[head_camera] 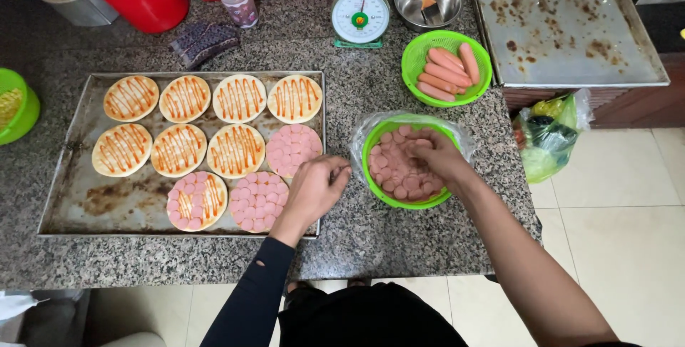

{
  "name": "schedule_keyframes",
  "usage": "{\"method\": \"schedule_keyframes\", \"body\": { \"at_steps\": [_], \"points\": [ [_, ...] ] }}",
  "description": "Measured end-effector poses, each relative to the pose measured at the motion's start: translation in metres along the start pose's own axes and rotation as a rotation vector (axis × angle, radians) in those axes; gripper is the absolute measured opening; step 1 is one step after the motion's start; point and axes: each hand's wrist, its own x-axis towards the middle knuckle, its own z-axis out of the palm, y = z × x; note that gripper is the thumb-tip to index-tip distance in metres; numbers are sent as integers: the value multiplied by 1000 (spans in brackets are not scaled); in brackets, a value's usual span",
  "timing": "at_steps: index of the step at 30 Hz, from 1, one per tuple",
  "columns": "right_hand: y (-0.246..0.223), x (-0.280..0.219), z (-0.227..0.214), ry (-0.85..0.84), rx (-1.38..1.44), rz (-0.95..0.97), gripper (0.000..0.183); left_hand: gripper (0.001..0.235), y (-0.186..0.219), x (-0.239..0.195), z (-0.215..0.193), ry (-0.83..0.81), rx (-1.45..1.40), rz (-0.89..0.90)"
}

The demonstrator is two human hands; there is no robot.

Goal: Preparing mini pizza pastries with toppings and managing bread trays in a commercial oven.

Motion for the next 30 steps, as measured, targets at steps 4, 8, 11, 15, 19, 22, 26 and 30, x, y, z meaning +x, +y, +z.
{"method": "schedule_keyframes", "body": {
  "at_steps": [4, 8, 11, 15, 19, 22, 26, 30],
  "points": [
    [-2, -3, 0, -113, 132, -14, 38, 19, 2, -3, 0, -6, -4, -8],
    [1, -2, -2, -35, 257, 120, 32, 19, 6, -5, 0, -25, 6, -32],
    [0, -6, -4, -43, 273, 109, 30, 19, 7, -6, 1, -42, -1, -54],
    [-17, -19, 2, -13, 323, 182, 30, 20, 2, -7, 4, -36, 11, -12],
    [-12, -15, -2, 31, 297, 92, 30, 19, 1, -7, 5, -40, 11, 1],
    [-19, -19, 1, 100, 249, -13, 27, 19, 2, -8, 3, -50, 23, -23],
    [-45, -32, 6, 108, 384, -11, 26, 19, 4, -8, 2, -46, 14, -28],
    [-64, -42, 24, -107, 515, 50, 33, 20, 9, -6, -2, -18, -18, -31]
  ]
}}
